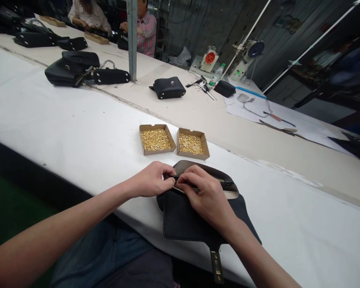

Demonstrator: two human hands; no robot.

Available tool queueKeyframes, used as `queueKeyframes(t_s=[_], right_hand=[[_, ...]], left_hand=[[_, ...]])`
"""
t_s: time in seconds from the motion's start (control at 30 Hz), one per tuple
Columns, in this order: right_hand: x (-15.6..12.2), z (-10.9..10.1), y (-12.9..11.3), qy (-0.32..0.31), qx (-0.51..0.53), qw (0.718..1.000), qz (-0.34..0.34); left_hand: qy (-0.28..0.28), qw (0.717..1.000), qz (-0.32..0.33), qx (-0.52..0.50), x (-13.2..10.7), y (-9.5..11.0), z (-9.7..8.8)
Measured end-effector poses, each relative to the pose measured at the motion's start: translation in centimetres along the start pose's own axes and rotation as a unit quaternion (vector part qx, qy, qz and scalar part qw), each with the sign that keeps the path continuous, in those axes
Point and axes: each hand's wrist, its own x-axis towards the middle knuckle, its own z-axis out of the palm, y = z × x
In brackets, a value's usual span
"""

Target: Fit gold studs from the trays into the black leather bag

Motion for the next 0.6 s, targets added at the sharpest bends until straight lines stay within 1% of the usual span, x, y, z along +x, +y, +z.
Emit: queueKeyframes(t_s=[0.23,0.43,0.6], right_hand=[[-0.17,0.12,0.40,-0.027,-0.007,0.999,-0.016],[-0.03,0.14,0.95,-0.004,0.025,1.000,0.005],[0.16,0.28,0.58,0.002,0.022,0.999,0.029]], left_hand=[[0.004,1.000,0.006,-0.002,-0.08,-0.11,0.18],[0.004,1.000,0.009,-0.006,0.00,-0.42,0.19],[0.004,1.000,0.015,-0.009,0.06,-0.82,0.36]])
